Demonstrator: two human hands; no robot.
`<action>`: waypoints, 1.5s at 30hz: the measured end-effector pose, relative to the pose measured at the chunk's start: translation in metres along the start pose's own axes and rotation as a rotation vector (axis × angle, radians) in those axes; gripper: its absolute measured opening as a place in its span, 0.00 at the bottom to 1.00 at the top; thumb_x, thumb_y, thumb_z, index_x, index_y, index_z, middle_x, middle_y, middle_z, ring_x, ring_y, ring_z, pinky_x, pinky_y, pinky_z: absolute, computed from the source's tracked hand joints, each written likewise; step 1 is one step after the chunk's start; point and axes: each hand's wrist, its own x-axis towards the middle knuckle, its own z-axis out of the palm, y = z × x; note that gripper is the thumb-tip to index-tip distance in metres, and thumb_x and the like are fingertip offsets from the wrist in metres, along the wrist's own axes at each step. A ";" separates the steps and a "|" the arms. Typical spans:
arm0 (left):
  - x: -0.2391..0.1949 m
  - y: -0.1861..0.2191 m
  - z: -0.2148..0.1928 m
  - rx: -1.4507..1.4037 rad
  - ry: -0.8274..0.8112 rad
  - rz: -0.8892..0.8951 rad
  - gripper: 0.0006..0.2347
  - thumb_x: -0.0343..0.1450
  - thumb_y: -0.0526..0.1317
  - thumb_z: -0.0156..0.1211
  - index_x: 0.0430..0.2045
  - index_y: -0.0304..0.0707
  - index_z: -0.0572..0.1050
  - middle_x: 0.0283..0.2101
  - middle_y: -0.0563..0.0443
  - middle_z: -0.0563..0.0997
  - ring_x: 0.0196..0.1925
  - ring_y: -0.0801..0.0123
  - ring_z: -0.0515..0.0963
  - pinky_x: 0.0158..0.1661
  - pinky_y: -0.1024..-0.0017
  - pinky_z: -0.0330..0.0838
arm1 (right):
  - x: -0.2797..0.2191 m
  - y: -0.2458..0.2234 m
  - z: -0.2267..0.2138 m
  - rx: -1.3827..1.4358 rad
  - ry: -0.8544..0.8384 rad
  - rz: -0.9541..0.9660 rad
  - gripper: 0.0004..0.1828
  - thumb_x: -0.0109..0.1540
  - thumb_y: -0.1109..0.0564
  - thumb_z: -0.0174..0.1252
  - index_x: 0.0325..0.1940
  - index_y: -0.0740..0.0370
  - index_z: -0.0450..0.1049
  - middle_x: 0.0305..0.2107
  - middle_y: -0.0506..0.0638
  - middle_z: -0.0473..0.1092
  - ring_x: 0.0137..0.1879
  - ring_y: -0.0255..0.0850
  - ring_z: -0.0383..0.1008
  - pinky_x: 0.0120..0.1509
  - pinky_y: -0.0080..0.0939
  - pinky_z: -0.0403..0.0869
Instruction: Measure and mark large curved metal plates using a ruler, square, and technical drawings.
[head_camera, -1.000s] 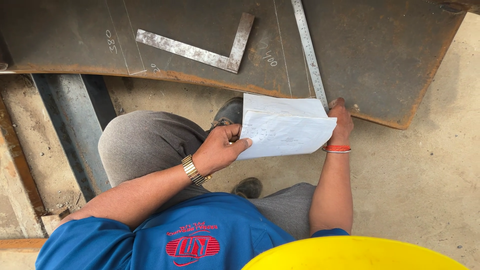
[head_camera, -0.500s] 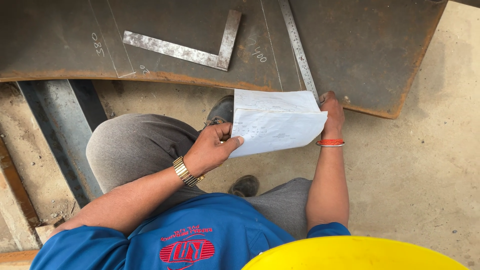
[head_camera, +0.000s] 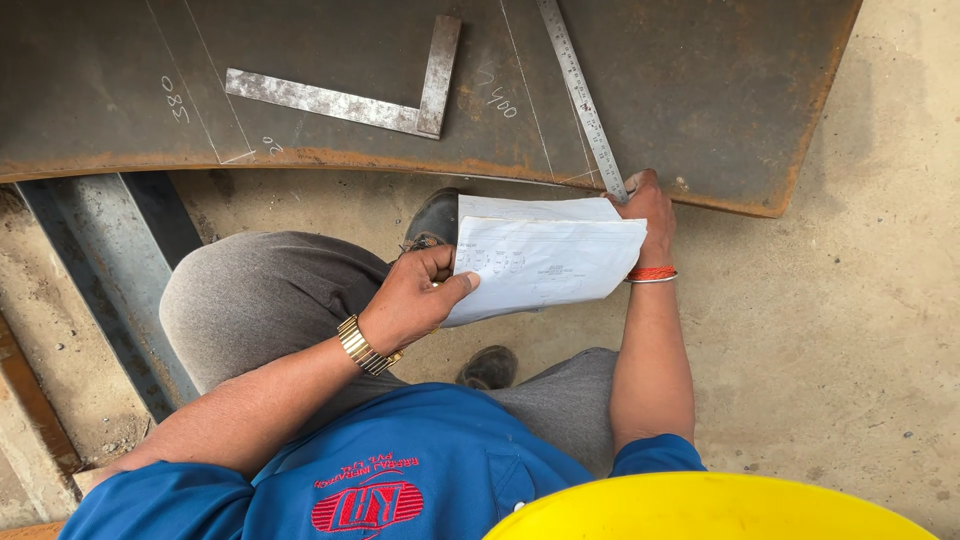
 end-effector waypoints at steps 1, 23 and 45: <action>0.000 0.000 0.000 0.000 -0.002 -0.002 0.15 0.70 0.43 0.60 0.44 0.28 0.80 0.37 0.42 0.87 0.36 0.69 0.85 0.39 0.70 0.79 | 0.000 0.000 0.000 0.000 -0.001 0.002 0.25 0.56 0.44 0.72 0.44 0.62 0.70 0.32 0.57 0.78 0.39 0.51 0.80 0.41 0.50 0.75; -0.011 0.028 0.004 0.355 -0.261 0.109 0.11 0.67 0.43 0.61 0.28 0.31 0.80 0.18 0.41 0.78 0.16 0.61 0.76 0.24 0.62 0.69 | -0.023 -0.036 -0.019 0.101 -0.136 0.119 0.24 0.58 0.54 0.70 0.48 0.64 0.65 0.37 0.67 0.76 0.40 0.53 0.81 0.45 0.51 0.77; -0.009 0.028 0.008 0.355 -0.288 0.047 0.11 0.68 0.43 0.61 0.30 0.32 0.82 0.16 0.45 0.79 0.14 0.70 0.74 0.21 0.67 0.68 | -0.033 -0.070 -0.025 0.119 -0.193 0.174 0.22 0.61 0.60 0.64 0.57 0.64 0.66 0.42 0.65 0.78 0.45 0.52 0.82 0.51 0.52 0.78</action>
